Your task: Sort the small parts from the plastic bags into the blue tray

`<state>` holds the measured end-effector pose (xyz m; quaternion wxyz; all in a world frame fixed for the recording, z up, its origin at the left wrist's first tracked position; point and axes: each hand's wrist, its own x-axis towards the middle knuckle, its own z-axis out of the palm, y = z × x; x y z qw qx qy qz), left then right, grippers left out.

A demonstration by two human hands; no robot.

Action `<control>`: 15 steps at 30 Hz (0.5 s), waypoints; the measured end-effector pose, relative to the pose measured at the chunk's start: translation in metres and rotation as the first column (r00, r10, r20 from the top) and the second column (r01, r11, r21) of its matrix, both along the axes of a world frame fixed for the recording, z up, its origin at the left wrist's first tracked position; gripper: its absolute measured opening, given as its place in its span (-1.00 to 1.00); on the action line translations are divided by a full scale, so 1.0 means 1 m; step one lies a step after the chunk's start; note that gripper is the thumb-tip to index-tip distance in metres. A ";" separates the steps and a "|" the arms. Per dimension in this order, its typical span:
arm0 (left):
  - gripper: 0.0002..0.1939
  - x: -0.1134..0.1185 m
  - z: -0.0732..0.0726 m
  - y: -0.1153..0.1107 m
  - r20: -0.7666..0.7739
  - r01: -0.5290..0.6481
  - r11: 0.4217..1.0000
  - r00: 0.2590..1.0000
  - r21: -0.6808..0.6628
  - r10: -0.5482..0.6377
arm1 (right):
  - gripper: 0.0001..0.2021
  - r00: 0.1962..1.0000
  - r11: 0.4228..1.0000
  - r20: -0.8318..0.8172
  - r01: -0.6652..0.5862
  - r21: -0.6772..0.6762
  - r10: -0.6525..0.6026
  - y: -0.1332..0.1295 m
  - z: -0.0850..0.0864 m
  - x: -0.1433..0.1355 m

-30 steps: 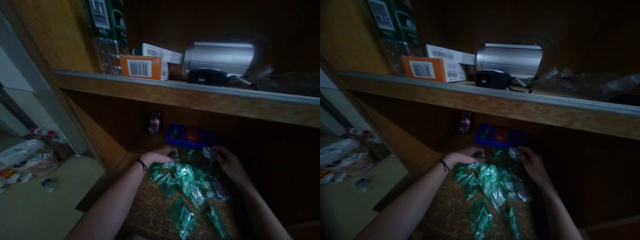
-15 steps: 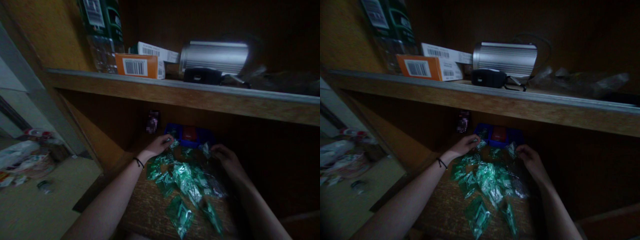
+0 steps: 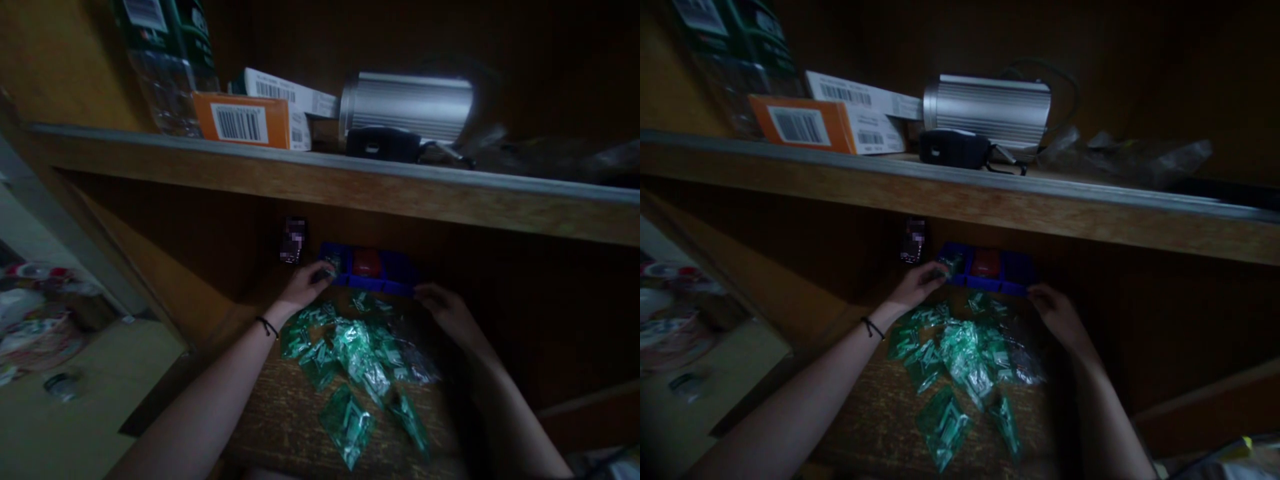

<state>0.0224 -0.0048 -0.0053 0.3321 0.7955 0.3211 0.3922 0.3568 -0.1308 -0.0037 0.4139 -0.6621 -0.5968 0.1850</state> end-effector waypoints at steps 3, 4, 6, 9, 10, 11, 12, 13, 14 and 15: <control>-0.53 0.005 -0.001 0.002 -0.088 -0.111 0.985 0.988 0.129 0.123 | -0.79 0.993 0.990 0.110 -0.033 -0.137 0.049 -0.002 -0.006 0.012; -0.44 0.007 -0.001 0.002 -0.148 -0.116 0.976 0.978 0.185 0.144 | -0.77 0.991 0.979 0.099 -0.074 -0.189 0.094 -0.003 -0.007 0.012; -0.30 0.009 -0.001 0.002 -0.289 -0.081 0.954 0.943 0.288 0.168 | -0.72 0.982 0.953 0.055 -0.160 -0.258 0.180 -0.008 -0.006 0.009; -0.28 0.007 -0.003 0.001 -0.436 -0.021 0.930 0.879 0.366 0.192 | -0.68 0.963 0.927 0.053 -0.237 -0.289 0.263 -0.014 0.000 0.000; -0.31 0.006 -0.004 0.000 -0.448 -0.011 0.926 0.873 0.377 0.193 | -0.69 0.959 0.924 0.069 -0.244 -0.294 0.275 -0.015 0.001 -0.002; -0.34 0.005 -0.005 0.001 -0.450 -0.001 0.922 0.873 0.386 0.189 | -0.71 0.956 0.923 0.084 -0.245 -0.297 0.281 -0.015 0.002 -0.003; -0.38 0.004 -0.006 0.001 -0.443 0.005 0.918 0.877 0.397 0.187 | -0.73 0.955 0.922 0.091 -0.245 -0.300 0.283 -0.015 0.001 -0.004; -0.43 0.003 -0.006 0.001 -0.432 0.009 0.913 0.883 0.407 0.184 | -0.75 0.955 0.921 0.088 -0.245 -0.304 0.283 -0.014 0.000 -0.004; -0.48 0.002 -0.006 0.002 -0.421 0.010 0.910 0.889 0.415 0.182 | -0.77 0.956 0.920 0.082 -0.245 -0.306 0.282 -0.013 -0.001 -0.003; -0.54 0.002 -0.006 0.002 -0.410 0.012 0.907 0.895 0.421 0.178 | -0.78 0.957 0.919 0.078 -0.245 -0.308 0.281 -0.012 -0.003 -0.002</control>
